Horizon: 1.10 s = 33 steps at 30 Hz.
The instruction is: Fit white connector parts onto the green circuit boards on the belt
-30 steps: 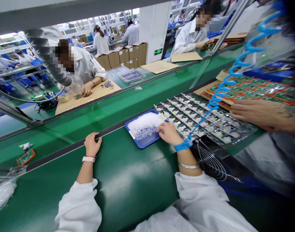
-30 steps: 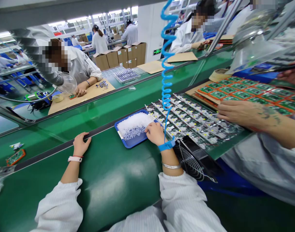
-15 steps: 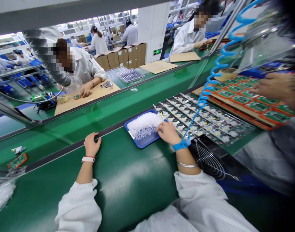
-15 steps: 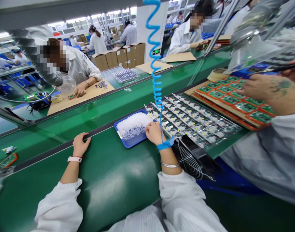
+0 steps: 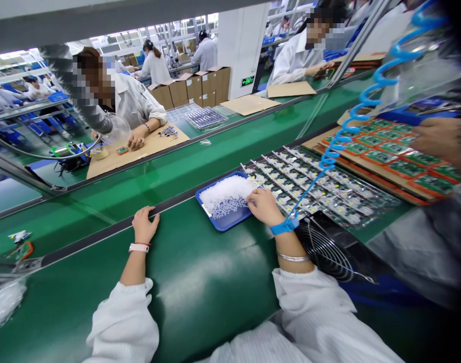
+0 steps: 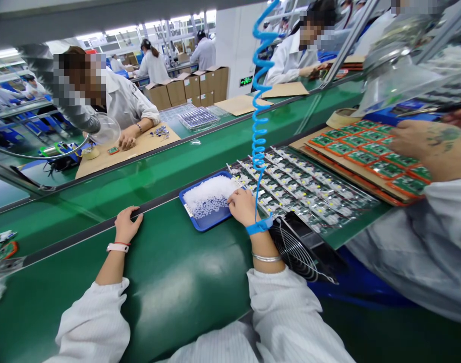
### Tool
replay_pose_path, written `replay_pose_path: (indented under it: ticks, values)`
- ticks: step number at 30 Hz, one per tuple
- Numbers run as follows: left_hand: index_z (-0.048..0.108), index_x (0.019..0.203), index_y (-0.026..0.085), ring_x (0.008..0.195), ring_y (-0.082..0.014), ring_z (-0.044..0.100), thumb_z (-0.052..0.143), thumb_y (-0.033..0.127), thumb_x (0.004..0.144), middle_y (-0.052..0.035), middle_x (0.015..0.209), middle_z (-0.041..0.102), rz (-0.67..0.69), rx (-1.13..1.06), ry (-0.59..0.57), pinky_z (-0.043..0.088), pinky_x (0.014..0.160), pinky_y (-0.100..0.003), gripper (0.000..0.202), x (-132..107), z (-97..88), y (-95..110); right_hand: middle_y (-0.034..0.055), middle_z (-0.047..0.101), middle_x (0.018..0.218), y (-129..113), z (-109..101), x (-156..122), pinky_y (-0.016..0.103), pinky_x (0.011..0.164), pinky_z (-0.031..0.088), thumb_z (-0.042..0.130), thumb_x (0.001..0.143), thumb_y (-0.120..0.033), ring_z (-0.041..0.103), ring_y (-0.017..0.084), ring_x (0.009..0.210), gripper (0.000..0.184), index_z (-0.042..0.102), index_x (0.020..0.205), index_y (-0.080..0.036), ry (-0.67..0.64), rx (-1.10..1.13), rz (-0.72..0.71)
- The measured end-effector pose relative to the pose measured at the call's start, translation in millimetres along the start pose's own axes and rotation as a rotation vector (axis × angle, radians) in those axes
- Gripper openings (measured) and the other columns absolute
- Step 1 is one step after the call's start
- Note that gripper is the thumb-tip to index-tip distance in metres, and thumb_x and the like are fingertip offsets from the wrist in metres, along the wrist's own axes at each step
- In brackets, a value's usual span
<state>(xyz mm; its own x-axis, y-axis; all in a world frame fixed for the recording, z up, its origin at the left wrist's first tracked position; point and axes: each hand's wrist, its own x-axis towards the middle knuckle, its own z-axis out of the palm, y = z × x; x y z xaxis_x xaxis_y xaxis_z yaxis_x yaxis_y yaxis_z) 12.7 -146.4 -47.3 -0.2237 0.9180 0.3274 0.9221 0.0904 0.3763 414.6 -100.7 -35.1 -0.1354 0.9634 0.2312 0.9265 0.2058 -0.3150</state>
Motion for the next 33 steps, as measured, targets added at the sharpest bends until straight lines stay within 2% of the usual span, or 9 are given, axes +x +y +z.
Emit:
replay_pose_path:
  ticks: [5, 11, 16, 19, 26, 33]
  values:
    - [0.060, 0.106, 0.021, 0.115, -0.0288, 0.049, 0.052, 0.037, 0.080, -0.0092, 0.119, 0.059, 0.000, 0.007, -0.007, 0.037, 0.099, -0.045, 0.031, 0.6, 0.9, -1.5, 0.0110, 0.059, 0.094, 1.8, -1.5, 0.9, 0.035, 0.084, 0.034, 0.049, 0.076, -0.011, 0.047, 0.025, 0.092, 0.024, 0.072, 0.080, -0.016, 0.041, 0.025, 0.000]
    - [0.060, 0.106, 0.020, 0.115, -0.0286, 0.050, 0.053, 0.036, 0.080, -0.0092, 0.119, 0.059, 0.001, 0.009, -0.007, 0.037, 0.099, -0.045, 0.032, 1.0, 0.9, -1.3, 0.0112, 0.058, 0.093, 3.4, 1.5, 1.3, 0.035, 0.085, 0.034, 0.044, 0.079, -0.009, 0.047, 0.024, 0.090, 0.030, 0.073, 0.082, -0.017, 0.013, 0.032, -0.003]
    - [0.060, 0.106, 0.020, 0.115, -0.0290, 0.050, 0.052, 0.037, 0.080, -0.0098, 0.119, 0.059, 0.008, 0.012, -0.006, 0.037, 0.099, -0.046, 0.032, 0.5, 1.7, -1.8, 0.0117, 0.057, 0.097, 3.3, 4.6, 5.1, 0.037, 0.084, 0.035, 0.049, 0.082, -0.020, 0.047, 0.025, 0.092, 0.023, 0.071, 0.086, -0.017, 0.102, 0.044, -0.041]
    - [0.060, 0.106, 0.021, 0.115, -0.0292, 0.049, 0.052, 0.038, 0.081, -0.0097, 0.119, 0.059, 0.004, 0.012, -0.005, 0.037, 0.098, -0.046, 0.032, 0.0, 1.5, -1.1, 0.0113, 0.057, 0.096, 0.8, 7.6, 11.3, 0.037, 0.084, 0.035, 0.053, 0.081, -0.025, 0.048, 0.025, 0.092, 0.019, 0.069, 0.081, -0.017, 0.138, 0.056, -0.062]
    - [0.060, 0.106, 0.022, 0.114, -0.0291, 0.050, 0.052, 0.037, 0.080, -0.0095, 0.118, 0.060, 0.007, 0.006, 0.010, 0.037, 0.098, -0.046, 0.031, -0.6, 1.8, -0.6, 0.0109, 0.057, 0.097, -8.8, 16.5, 22.3, 0.037, 0.080, 0.035, 0.056, 0.078, -0.024, 0.048, 0.025, 0.093, 0.015, 0.068, 0.075, -0.017, 0.078, 0.005, -0.055]
    - [0.060, 0.107, 0.020, 0.114, -0.0287, 0.050, 0.053, 0.036, 0.080, -0.0097, 0.118, 0.060, 0.009, 0.001, 0.008, 0.037, 0.098, -0.045, 0.032, -0.7, 3.5, -2.4, 0.0135, 0.057, 0.101, -18.1, 11.3, 24.5, 0.037, 0.076, 0.035, 0.050, 0.081, -0.021, 0.046, 0.027, 0.094, 0.019, 0.066, 0.075, -0.015, 0.008, -0.080, -0.014]
